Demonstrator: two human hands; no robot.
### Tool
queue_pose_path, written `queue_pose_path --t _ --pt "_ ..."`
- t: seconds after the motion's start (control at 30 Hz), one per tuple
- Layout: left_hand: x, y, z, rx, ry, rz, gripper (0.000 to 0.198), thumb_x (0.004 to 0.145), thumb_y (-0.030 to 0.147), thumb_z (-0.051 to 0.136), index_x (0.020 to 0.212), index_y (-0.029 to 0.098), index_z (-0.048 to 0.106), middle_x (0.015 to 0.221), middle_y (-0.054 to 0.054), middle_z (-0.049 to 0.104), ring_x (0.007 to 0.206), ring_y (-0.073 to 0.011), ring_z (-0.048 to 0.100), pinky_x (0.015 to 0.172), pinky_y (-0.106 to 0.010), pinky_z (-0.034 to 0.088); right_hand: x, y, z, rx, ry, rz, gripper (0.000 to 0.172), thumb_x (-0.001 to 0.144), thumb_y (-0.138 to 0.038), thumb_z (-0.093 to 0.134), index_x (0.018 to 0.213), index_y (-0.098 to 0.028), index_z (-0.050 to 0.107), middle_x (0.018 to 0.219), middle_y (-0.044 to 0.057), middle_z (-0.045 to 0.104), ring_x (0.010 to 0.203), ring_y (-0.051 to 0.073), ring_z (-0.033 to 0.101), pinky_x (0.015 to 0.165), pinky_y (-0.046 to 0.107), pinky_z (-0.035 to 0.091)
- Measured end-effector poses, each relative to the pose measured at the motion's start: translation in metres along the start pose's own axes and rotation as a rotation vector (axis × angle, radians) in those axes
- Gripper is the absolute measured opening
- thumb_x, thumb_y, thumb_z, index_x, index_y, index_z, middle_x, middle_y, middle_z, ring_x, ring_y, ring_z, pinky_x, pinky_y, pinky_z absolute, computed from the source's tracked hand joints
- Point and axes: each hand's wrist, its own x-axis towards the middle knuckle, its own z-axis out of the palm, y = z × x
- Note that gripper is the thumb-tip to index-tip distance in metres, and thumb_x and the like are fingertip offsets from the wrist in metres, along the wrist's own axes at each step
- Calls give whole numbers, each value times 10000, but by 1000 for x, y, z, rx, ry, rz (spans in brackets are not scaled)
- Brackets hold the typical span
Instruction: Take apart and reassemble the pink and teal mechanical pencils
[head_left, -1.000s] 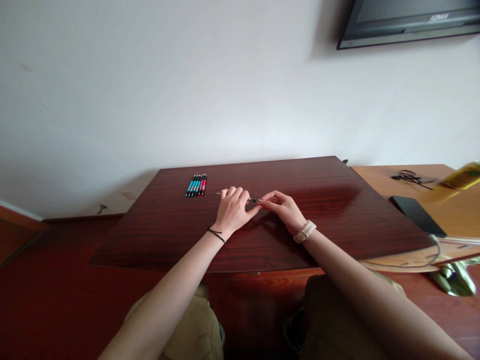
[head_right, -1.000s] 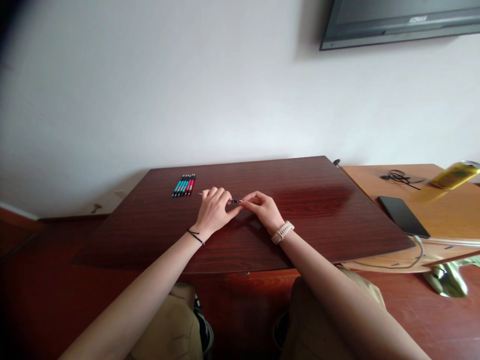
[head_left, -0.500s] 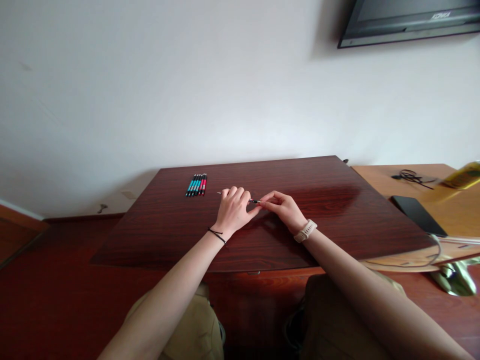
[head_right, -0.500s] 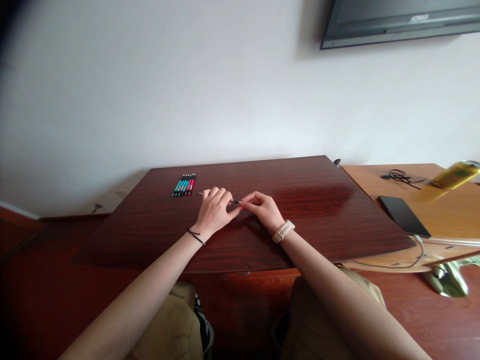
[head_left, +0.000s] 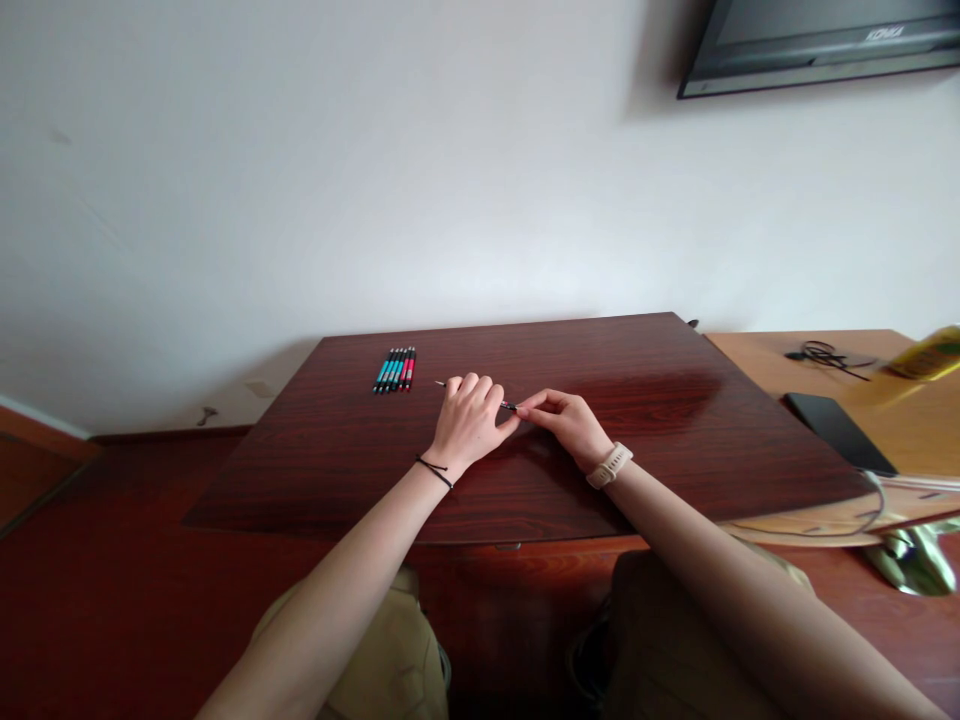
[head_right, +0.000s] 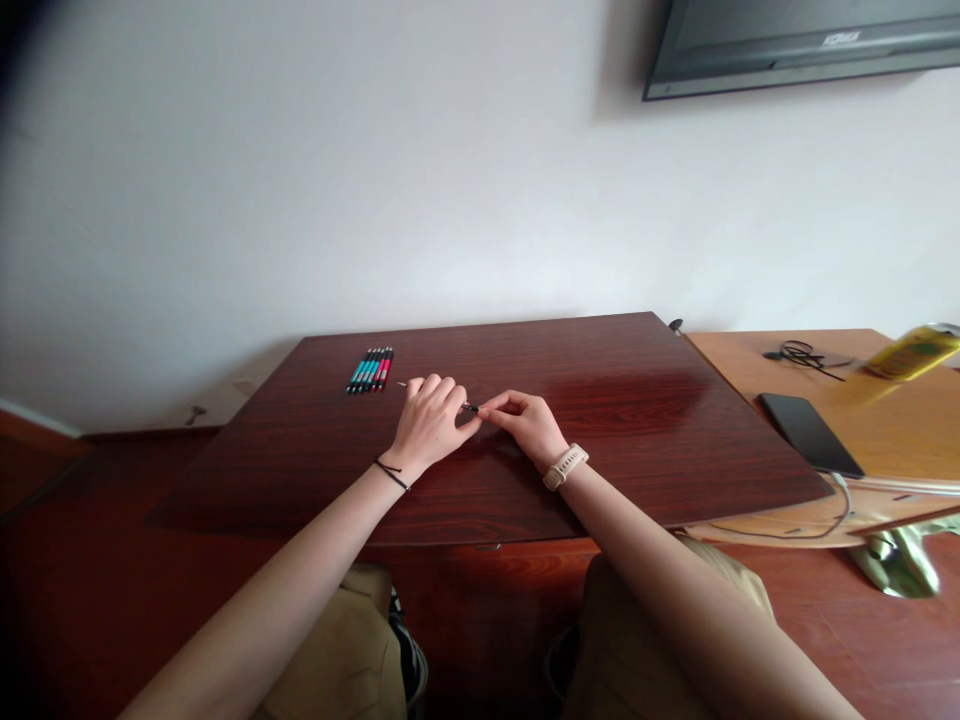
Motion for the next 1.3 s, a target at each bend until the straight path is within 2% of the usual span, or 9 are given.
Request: queue_pose_path --t 0.3,0.6,0.93,1.13,1.3 --pt "1 1 0 -7 12 -11 252 994 451 659 903 216 640 979 -126 671 1020 -340 570 885 -502 376 -1 0 0 15 -1 24 361 710 -506 949 885 -211 836 959 62 814 910 222 711 896 363 552" --pt "1 0 -2 -4 25 -22 318 1013 520 631 908 220 634 986 -131 673 1022 -342 572 888 -501 376 -1 0 -1 30 5 24 347 715 -498 943 885 -216 834 970 57 813 922 223 712 916 369 551" --pt "2 1 -4 -11 23 -35 337 1034 520 592 884 221 629 977 -126 671 1020 -334 569 891 -499 374 -2 -1 4 93 64 66 363 700 -495 951 904 -218 835 978 56 817 927 223 715 928 374 556" --pt "1 1 -4 -16 19 -26 299 1030 480 595 884 221 626 976 -126 670 1015 -334 566 890 -497 375 -4 -1 6 124 73 69 359 688 -486 964 889 -218 834 968 54 820 923 220 722 932 377 562" --pt "1 1 -3 -50 4 -12 255 1018 438 606 884 224 644 977 -129 673 1019 -337 563 898 -505 379 -4 1 7 127 54 60 379 689 -510 962 892 -218 831 1037 71 833 1004 248 739 970 398 565"
